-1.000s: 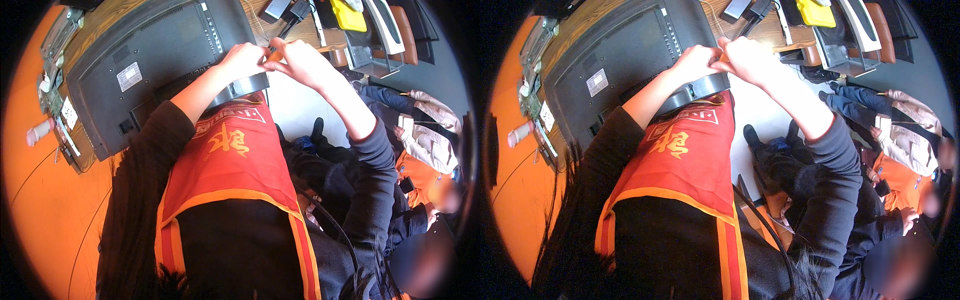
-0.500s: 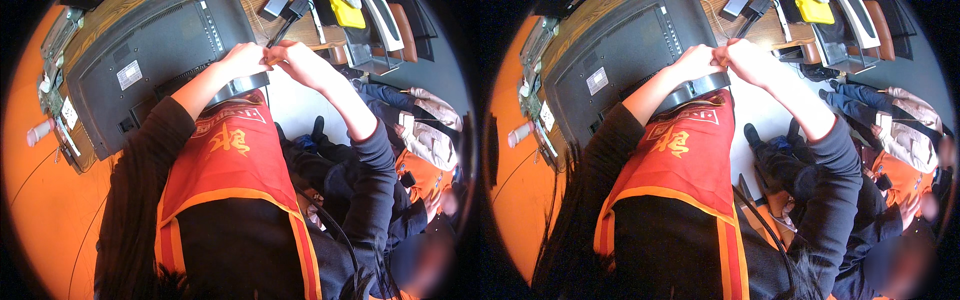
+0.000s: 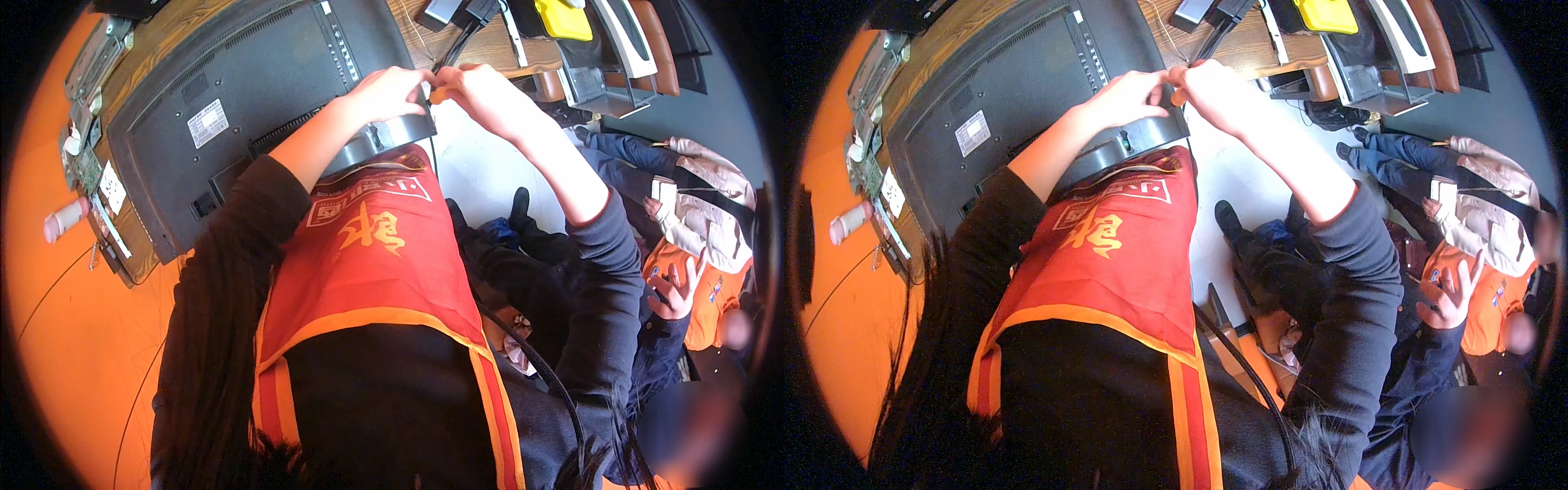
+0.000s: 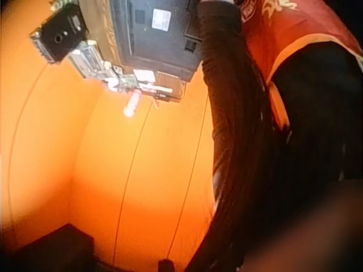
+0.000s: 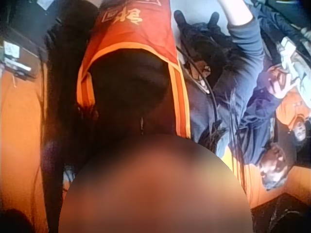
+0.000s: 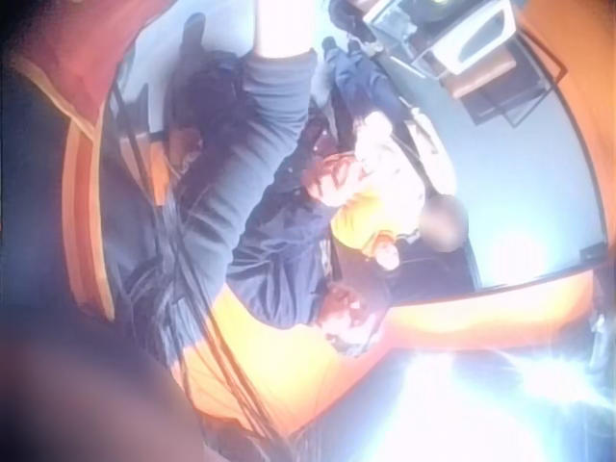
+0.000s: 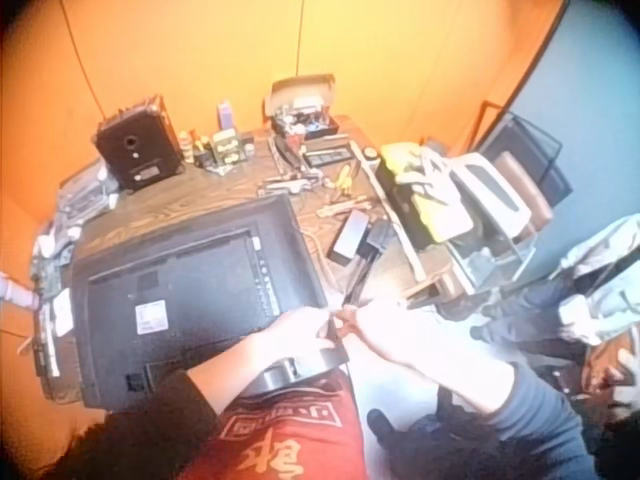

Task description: The person uses a screwdriver to remove multiple screws from the back panel of a CRT television. They systematically loosen and remove screws from various locations on the rear casing while occasionally repositioning the TV on the workbench.

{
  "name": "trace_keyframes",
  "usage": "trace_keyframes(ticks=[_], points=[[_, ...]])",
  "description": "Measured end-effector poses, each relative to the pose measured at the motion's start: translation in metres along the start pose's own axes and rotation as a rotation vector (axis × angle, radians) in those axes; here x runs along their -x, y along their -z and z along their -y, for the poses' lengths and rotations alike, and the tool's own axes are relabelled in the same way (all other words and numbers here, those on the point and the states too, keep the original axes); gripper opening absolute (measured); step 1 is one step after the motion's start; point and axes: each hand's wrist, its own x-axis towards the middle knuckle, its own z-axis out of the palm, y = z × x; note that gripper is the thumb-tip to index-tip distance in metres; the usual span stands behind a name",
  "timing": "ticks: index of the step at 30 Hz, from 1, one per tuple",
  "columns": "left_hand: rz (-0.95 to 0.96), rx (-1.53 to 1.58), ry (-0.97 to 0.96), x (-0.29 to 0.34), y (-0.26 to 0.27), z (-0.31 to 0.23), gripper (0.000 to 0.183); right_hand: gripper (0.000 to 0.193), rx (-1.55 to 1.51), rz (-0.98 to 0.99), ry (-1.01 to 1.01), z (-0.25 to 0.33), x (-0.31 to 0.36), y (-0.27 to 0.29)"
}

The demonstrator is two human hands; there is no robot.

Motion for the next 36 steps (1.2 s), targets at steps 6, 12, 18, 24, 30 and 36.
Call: trace_keyframes(ticks=[6, 12, 18, 24, 30, 36], points=[[-0.075, 0.061, -0.083, 0.004, -0.025, 0.025, 0.025, 0.015, 0.091, -0.159, 0.229, -0.011, 0.001, -0.006], [-0.131, 0.149, -0.203, -0.009, -0.042, 0.034, 0.020, 0.023, 0.033, -0.089, 0.163, -0.006, 0.004, 0.001], [-0.164, 0.069, -0.194, -0.009, -0.042, 0.030, 0.018, 0.022, 0.068, -0.019, 0.023, 0.001, 0.003, 0.006], [-0.169, 0.046, -0.172, -0.009, -0.043, 0.023, 0.017, 0.019, 0.121, 0.012, -0.011, -0.006, 0.004, 0.004], [-0.156, 0.069, -0.120, -0.004, -0.042, 0.025, 0.013, 0.015, 0.076, -0.095, 0.188, -0.004, 0.005, 0.002], [-0.153, -0.006, -0.023, -0.002, -0.048, 0.027, 0.015, 0.015, 0.186, -0.036, 0.017, -0.006, 0.007, -0.006]])
